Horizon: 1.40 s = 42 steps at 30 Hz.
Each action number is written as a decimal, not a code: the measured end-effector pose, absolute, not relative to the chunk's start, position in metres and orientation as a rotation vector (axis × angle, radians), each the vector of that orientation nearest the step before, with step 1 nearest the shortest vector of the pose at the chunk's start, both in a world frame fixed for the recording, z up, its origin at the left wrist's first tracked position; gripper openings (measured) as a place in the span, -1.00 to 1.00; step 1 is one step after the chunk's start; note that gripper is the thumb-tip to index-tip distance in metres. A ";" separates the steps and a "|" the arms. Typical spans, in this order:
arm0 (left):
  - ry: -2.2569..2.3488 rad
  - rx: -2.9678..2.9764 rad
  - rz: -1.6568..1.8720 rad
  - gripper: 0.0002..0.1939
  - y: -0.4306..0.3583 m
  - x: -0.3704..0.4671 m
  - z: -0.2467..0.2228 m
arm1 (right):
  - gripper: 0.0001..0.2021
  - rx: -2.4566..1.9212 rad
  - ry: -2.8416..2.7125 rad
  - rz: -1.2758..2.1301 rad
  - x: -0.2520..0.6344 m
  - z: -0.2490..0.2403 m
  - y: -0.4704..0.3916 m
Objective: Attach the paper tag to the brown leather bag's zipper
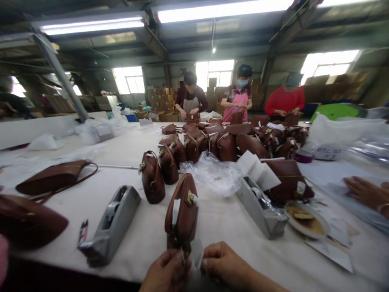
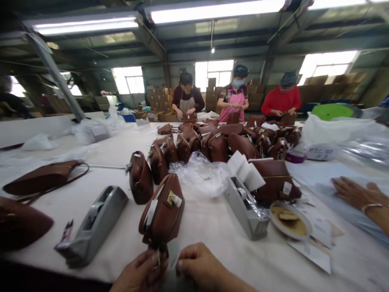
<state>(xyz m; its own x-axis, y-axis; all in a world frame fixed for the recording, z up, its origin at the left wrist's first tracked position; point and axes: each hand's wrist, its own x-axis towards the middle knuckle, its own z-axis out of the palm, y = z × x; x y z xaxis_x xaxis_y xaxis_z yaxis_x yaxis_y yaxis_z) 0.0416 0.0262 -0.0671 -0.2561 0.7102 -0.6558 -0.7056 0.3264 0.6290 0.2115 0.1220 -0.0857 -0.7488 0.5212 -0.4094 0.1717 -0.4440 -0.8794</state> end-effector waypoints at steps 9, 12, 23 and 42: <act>1.382 0.268 1.357 -0.64 0.019 0.055 -0.050 | -0.80 -1.004 -1.578 2.249 0.197 -0.087 0.100; 1.446 0.293 1.361 -0.63 0.022 0.058 -0.053 | -0.74 -1.041 -1.659 2.159 0.201 -0.072 0.108; 1.448 0.314 1.358 -0.62 0.018 0.053 -0.054 | -0.80 -1.146 -1.893 1.665 0.192 -0.076 0.107; 1.481 0.323 1.370 -0.65 0.017 0.050 -0.065 | -0.86 -1.252 -2.015 1.513 0.186 -0.070 0.091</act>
